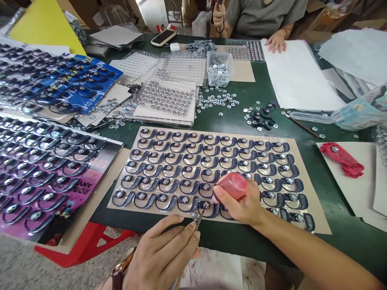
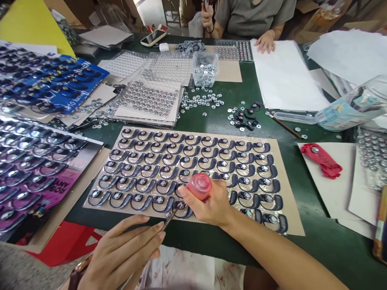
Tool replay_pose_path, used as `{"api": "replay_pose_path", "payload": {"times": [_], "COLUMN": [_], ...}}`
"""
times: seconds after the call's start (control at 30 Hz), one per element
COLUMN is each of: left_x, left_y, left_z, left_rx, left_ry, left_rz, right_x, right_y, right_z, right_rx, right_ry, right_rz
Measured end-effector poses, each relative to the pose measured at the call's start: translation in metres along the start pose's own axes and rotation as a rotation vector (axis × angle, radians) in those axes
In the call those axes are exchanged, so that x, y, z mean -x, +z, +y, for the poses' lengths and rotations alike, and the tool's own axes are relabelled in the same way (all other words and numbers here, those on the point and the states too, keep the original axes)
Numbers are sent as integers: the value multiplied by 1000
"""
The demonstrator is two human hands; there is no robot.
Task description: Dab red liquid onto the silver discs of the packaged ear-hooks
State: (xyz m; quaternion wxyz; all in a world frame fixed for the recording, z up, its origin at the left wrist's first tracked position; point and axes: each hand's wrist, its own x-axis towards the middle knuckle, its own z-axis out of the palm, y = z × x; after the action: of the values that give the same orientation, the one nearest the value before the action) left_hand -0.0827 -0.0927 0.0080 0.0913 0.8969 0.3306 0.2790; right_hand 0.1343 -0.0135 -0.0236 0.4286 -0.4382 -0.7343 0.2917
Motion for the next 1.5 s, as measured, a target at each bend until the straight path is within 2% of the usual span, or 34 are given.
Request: {"api": "replay_pose_path", "payload": {"times": [0.27, 0.47, 0.73, 1.0, 1.17, 1.43, 1.5], "left_x": [-2, -4, -4, -4, -5, -5, -4], "left_y": [-5, -7, -5, -5, -6, -6, -5], "left_z": [-7, -9, -8, -11, -12, -15, -16], "left_rx": [102, 95, 106, 168, 195, 226, 236], "left_ry": [4, -20, -68, -113, -131, -156, -155], "left_rz": [-19, -12, 24, 65, 45, 63, 66], "right_x": [1, 3, 2, 5, 4, 2, 1], "right_y": [1, 1, 1, 3, 4, 6, 0], "right_z": [1, 1, 0, 2, 1, 0, -5], "right_rx": [9, -5, -12, -41, -41, -57, -98], "right_ry": [-15, -29, -33, -62, -71, -245, -212], "right_rz": [7, 39, -10, 10, -26, 19, 36]}}
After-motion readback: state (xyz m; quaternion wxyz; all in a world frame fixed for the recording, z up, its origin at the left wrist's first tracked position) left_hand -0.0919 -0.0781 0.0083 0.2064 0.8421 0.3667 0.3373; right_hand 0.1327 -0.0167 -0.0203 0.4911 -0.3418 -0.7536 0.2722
